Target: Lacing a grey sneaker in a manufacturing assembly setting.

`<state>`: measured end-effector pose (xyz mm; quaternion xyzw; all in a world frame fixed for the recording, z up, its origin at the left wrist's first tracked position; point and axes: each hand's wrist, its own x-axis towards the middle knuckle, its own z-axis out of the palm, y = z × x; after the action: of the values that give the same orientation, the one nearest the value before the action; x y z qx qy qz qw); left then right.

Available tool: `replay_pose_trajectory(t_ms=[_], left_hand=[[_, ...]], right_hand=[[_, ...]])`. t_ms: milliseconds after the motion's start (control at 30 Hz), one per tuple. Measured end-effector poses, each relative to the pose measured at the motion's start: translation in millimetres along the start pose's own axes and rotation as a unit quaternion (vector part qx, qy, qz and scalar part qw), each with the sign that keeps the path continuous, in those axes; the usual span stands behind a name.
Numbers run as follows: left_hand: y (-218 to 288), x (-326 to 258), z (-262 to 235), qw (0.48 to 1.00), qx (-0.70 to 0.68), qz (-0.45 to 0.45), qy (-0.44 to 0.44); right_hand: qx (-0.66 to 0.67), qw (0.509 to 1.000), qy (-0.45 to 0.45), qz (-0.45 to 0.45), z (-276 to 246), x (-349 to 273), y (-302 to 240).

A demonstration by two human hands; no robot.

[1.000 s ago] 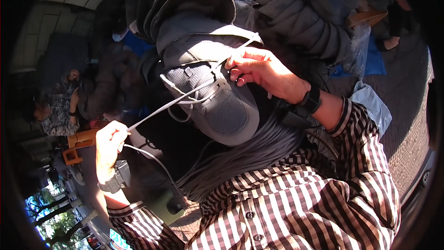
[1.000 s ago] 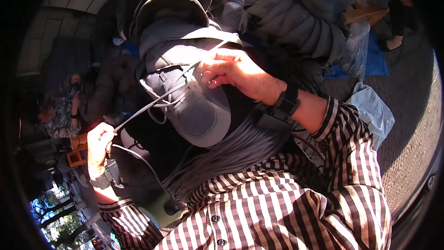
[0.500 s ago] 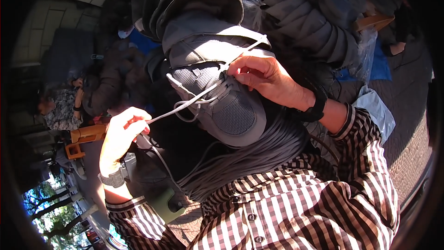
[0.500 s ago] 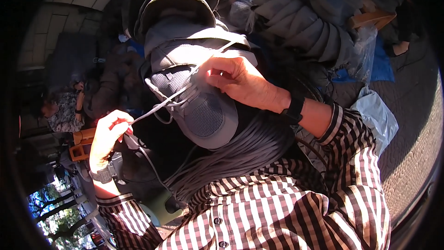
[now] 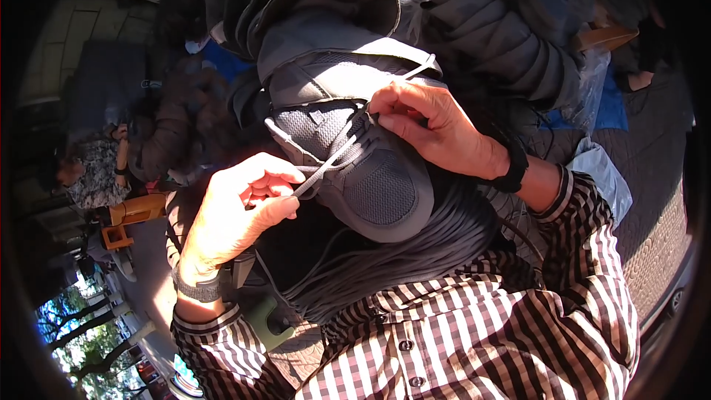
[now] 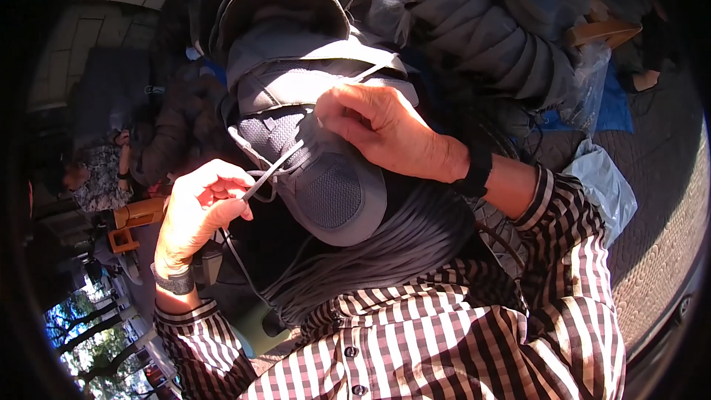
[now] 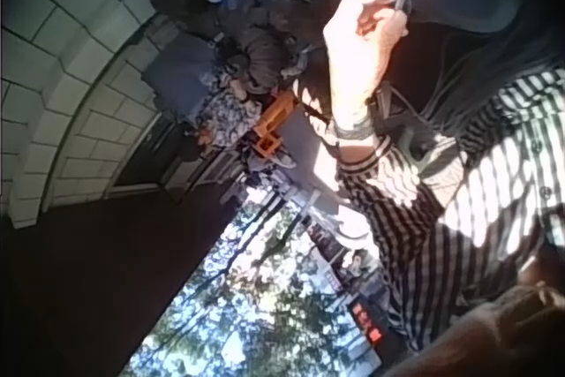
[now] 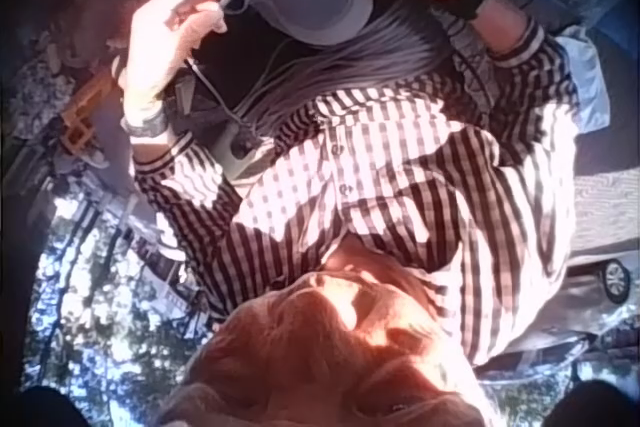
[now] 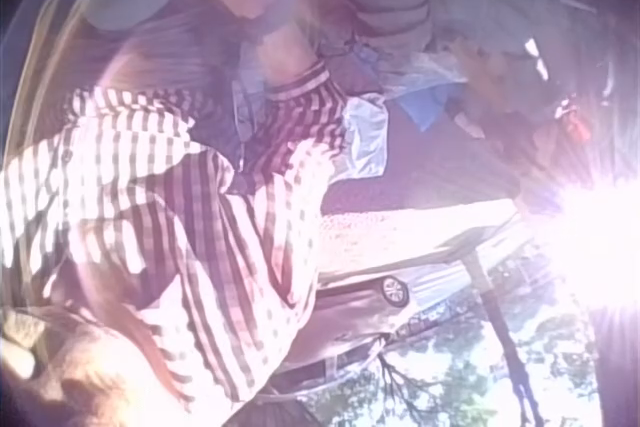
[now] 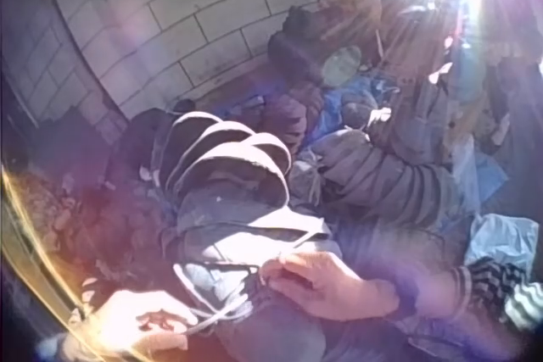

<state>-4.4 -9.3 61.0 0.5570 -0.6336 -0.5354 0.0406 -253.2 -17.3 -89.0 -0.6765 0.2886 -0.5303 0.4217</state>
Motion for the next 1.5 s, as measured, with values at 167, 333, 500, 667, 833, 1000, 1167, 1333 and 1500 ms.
replay_pose_trajectory(t_ms=[167, 333, 500, 667, 833, 1000, 1167, 1333, 1500], left_hand=[[0.7, 18.6, -3.5, 0.993, 0.067, 0.038, 0.085], [-14.3, 35.3, -28.7, 0.996, 0.067, 0.000, 0.051], [-20.5, 30.4, -22.3, 1.000, 0.020, 0.010, 0.022], [-10.3, 20.5, -9.1, 0.997, 0.017, 0.029, 0.065], [0.7, 19.7, 8.0, 0.988, 0.107, 0.083, 0.079], [11.8, 19.5, 20.7, 0.962, 0.214, 0.110, 0.130], [4.2, 28.5, 10.4, 0.986, 0.123, 0.086, 0.076], [-1.9, 34.4, 5.8, 0.998, 0.047, 0.035, 0.025], [-7.5, 31.2, 5.9, 0.997, 0.056, 0.043, 0.007]], right_hand=[[0.020, 0.998, 0.016, 0.065, -3.1, -1.6, 0.0], [0.108, 0.983, -0.037, 0.145, -6.1, 0.9, 2.5], [0.170, 0.970, -0.021, 0.175, -6.4, -2.8, 0.5], [0.150, 0.981, -0.033, 0.115, -4.4, -3.3, 1.2], [-0.008, 0.998, -0.046, -0.047, -2.1, -1.1, 5.7], [-0.054, 0.996, -0.044, -0.058, 2.0, -0.2, -2.0], [-0.163, 0.980, -0.065, -0.093, -0.1, 1.4, -11.2], [-0.264, 0.949, -0.137, -0.104, 0.1, 8.2, -21.1], [-0.212, 0.960, -0.174, -0.049, 2.7, 9.7, -39.1]])
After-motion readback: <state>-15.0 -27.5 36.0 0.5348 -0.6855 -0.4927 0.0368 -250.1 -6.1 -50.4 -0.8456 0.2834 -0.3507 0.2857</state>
